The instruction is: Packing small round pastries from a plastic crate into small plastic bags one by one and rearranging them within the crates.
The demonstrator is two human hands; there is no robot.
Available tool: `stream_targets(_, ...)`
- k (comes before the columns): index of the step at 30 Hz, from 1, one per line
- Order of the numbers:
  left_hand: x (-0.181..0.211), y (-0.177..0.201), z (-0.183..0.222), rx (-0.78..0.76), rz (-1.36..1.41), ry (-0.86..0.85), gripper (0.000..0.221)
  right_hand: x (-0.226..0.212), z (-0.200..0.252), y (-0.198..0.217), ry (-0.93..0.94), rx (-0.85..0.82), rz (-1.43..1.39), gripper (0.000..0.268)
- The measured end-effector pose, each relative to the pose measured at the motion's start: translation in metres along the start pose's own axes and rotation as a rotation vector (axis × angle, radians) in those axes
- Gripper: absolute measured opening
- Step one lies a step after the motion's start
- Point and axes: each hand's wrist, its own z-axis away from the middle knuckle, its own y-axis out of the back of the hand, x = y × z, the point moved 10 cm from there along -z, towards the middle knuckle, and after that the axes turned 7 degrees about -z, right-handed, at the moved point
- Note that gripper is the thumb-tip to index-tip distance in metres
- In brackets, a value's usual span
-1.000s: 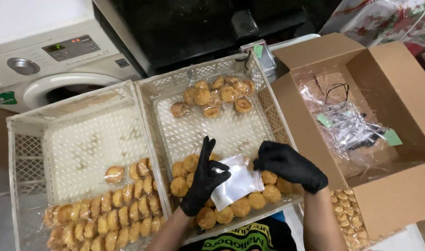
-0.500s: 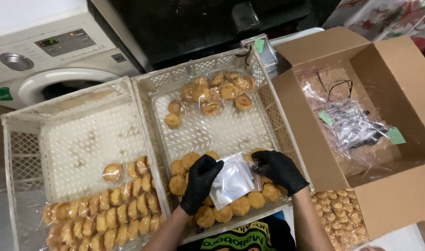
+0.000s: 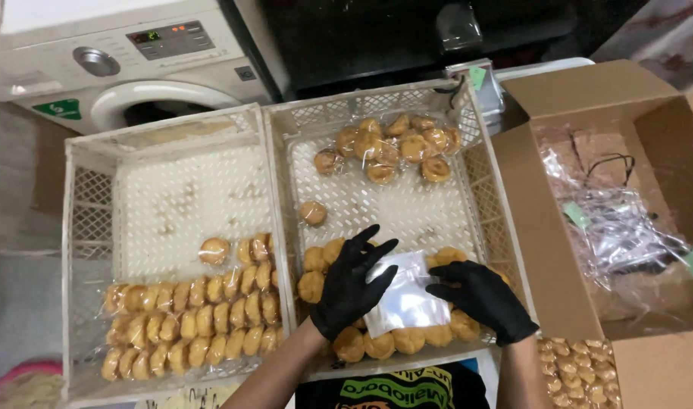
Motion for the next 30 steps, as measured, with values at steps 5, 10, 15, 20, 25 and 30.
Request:
stream_targets(5,-0.117,-0.031,-0.018,-0.247,-0.535,-0.011,0.048,0.019,0.004,0.016,0.159,0.221,-0.198,0.034)
stream_targets(10,-0.219,-0.069,-0.018,-0.345,-0.836,0.082,0.047,0.023,-0.005,0.010,0.396,0.292,-0.218,0.029)
stream_targets(15,-0.228,-0.087,-0.018,-0.669,-0.837,0.097,0.078,0.032,0.000,0.016,0.296,0.354,-0.498,0.026)
stream_targets(20,-0.153,0.014,-0.041,-0.370,-0.278,0.048,0.073,0.028,0.010,0.025,0.285,0.430,-0.542,0.022)
stream_targets(25,-0.170,0.172,-0.036,0.025,-0.289,0.113,0.047,0.020,0.014,0.031,0.236,0.475,-0.528,0.021)
stream_targets(30,-0.360,0.221,0.067,-0.416,-0.928,0.735,0.042,-0.018,0.016,0.035,0.369,0.452,-0.472,0.019)
